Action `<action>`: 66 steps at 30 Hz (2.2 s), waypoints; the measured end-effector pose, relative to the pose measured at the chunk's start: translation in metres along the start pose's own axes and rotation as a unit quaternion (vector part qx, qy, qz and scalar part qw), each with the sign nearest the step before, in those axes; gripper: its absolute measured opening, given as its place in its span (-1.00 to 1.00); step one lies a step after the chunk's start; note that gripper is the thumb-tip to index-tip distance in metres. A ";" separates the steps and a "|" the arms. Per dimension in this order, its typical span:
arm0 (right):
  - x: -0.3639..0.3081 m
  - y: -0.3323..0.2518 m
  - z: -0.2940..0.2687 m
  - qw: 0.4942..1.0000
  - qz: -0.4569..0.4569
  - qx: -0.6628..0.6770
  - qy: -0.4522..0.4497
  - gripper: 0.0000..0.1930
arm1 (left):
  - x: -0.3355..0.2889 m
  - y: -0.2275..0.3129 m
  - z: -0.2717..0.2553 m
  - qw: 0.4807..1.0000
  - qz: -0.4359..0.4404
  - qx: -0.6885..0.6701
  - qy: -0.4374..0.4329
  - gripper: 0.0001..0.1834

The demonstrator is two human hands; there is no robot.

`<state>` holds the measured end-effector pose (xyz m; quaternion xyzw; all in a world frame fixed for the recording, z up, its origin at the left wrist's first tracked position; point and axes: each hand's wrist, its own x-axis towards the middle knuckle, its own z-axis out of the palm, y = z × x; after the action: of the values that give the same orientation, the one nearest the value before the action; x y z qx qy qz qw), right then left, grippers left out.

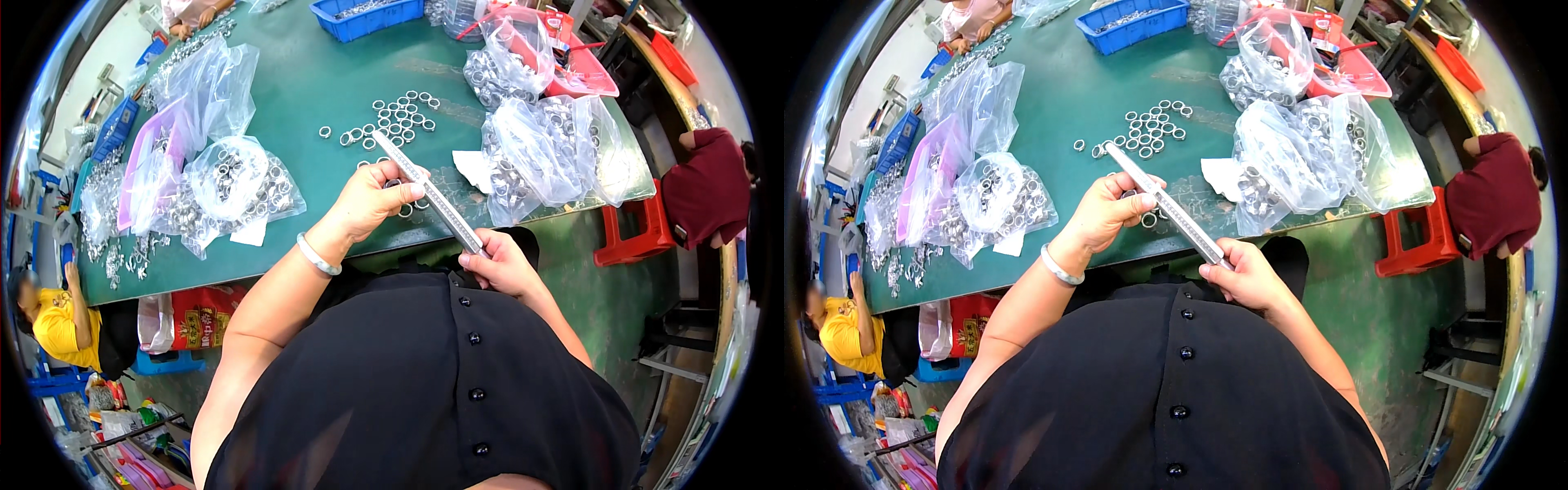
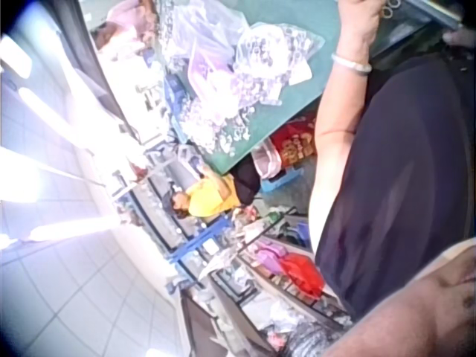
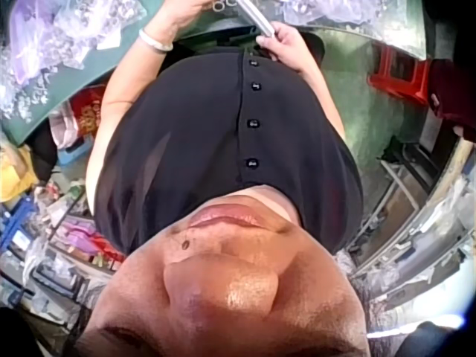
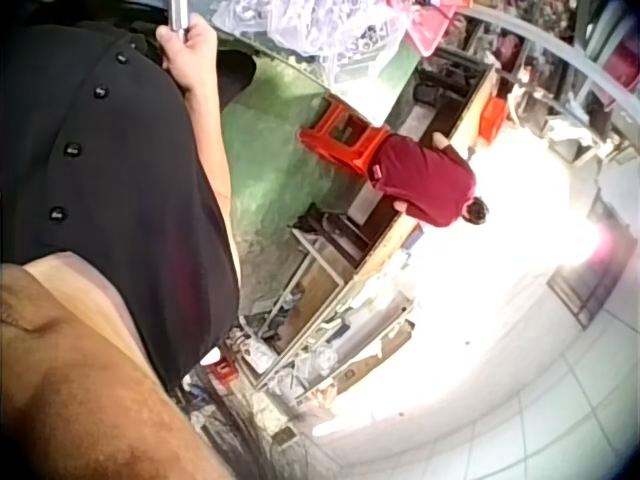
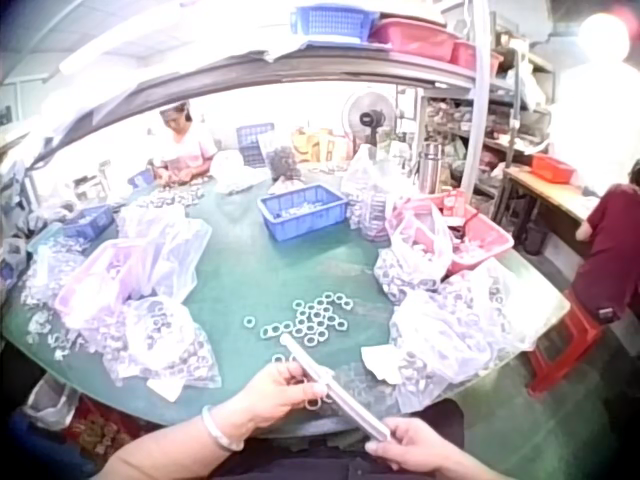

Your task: The person picks up metal rings from a table, slides them onto a measuring rod to check the size, and then places the rings into plastic bags.

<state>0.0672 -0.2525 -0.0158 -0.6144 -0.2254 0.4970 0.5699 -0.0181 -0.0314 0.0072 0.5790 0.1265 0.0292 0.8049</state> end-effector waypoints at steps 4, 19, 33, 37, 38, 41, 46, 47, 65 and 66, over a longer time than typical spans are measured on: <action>-0.001 -0.003 0.001 1.000 0.002 0.004 -0.001 -0.87 | 0.003 -0.004 0.000 0.998 0.027 -0.053 0.020 -0.79; -0.054 0.008 -0.032 0.988 -0.127 0.083 0.029 -0.88 | 0.094 0.071 0.067 0.933 0.224 0.279 -0.035 -0.66; -0.091 0.032 -0.070 0.965 -0.215 0.126 0.083 -0.88 | 0.187 0.078 0.193 0.792 0.276 0.520 -0.161 -0.75; -0.089 0.032 -0.075 0.958 -0.231 0.145 0.088 -0.91 | 0.172 0.081 0.168 0.751 0.182 0.576 -0.268 -0.81; -0.087 0.033 -0.076 0.956 -0.241 0.144 0.081 -0.91 | 0.167 0.081 0.161 0.730 0.169 0.601 -0.279 -0.81; -0.081 0.027 -0.075 0.960 -0.230 0.141 0.073 -0.91 | 0.155 0.083 0.145 0.697 0.103 0.646 -0.293 -0.76; -0.073 0.026 -0.069 0.960 -0.242 0.129 0.053 -0.90 | 0.130 0.091 0.130 0.754 0.155 0.583 -0.260 -0.73; -0.072 0.025 -0.066 0.962 -0.236 0.129 0.051 -0.91 | 0.125 0.091 0.122 0.761 0.201 0.568 -0.242 -0.74; -0.035 0.015 -0.034 0.990 -0.125 0.067 -0.004 -0.90 | 0.023 0.002 0.001 0.801 0.204 0.559 -0.066 -0.75; -0.033 0.015 -0.031 0.991 -0.116 0.062 -0.002 -0.90 | 0.025 0.002 -0.001 0.860 0.176 0.477 -0.042 -0.76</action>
<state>0.0770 -0.2987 -0.0223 -0.5464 -0.2646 0.4421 0.6603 0.0059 -0.0250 0.0041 0.9052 -0.0129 0.0819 0.4168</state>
